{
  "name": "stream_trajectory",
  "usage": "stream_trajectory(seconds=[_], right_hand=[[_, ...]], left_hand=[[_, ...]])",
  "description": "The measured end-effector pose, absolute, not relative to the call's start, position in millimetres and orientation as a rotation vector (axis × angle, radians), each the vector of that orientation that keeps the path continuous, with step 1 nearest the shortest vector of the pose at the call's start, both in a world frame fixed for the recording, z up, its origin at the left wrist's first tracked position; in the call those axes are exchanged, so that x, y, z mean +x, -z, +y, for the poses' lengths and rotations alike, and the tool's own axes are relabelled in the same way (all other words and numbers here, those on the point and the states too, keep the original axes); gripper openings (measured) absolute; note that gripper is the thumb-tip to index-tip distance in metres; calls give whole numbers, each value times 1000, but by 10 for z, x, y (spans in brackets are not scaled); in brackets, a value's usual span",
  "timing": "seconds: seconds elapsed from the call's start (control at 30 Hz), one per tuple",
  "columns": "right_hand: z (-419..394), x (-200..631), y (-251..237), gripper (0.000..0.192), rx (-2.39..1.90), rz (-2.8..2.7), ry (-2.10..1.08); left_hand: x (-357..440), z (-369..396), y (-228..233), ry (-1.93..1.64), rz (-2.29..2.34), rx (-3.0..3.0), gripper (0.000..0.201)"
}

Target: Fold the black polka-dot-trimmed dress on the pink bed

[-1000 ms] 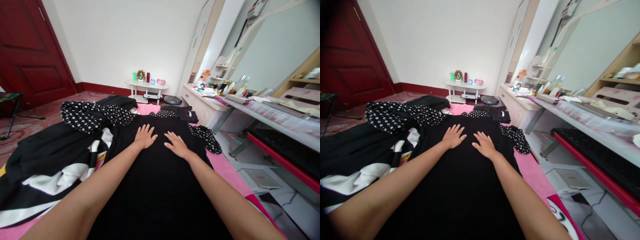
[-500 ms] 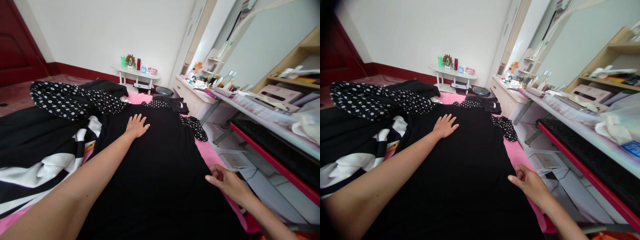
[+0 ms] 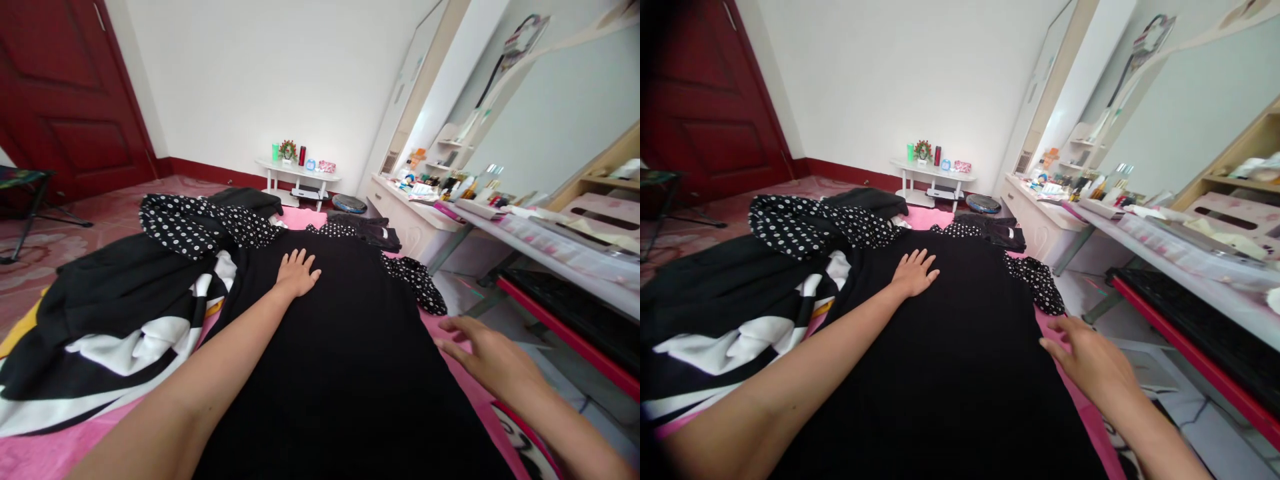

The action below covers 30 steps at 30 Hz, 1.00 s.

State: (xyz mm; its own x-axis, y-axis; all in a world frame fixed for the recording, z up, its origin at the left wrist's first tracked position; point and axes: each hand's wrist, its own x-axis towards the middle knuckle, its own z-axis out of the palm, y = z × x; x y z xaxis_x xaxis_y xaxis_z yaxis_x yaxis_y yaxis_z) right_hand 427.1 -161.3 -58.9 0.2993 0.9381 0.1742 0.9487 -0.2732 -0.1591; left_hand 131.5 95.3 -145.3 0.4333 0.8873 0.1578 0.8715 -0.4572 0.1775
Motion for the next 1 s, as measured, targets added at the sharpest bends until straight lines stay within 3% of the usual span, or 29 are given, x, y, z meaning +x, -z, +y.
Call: stream_trajectory(seconds=[0.13,0.27,0.43,0.6,0.77,0.9,1.0], right_hand=[[-620,3462,662,48,-1902,-2053,-98],[-72,3002,1153,55,-2042,-2072,-33],[82,3107,1496,57,-2082,-2017,7],[95,3240,1519,53,-1992,-2003,-36],[106,3212,1559,51,-1956,-2008,19],[115,3197,1571,50,-1924,-2007,89],[101,3190,1534,46,-1859,-1976,101]], left_hand=[[1268,885,1384,-321,1563,2597,64],[1077,725,1271,-240,1371,2663,65],[782,403,984,-49,1316,2724,68],[386,351,344,83,1301,2739,33],[-389,804,-206,-668,2143,2672,37],[-956,1222,-264,-429,2605,2016,69],[-1160,1386,-214,-286,2542,1840,60]])
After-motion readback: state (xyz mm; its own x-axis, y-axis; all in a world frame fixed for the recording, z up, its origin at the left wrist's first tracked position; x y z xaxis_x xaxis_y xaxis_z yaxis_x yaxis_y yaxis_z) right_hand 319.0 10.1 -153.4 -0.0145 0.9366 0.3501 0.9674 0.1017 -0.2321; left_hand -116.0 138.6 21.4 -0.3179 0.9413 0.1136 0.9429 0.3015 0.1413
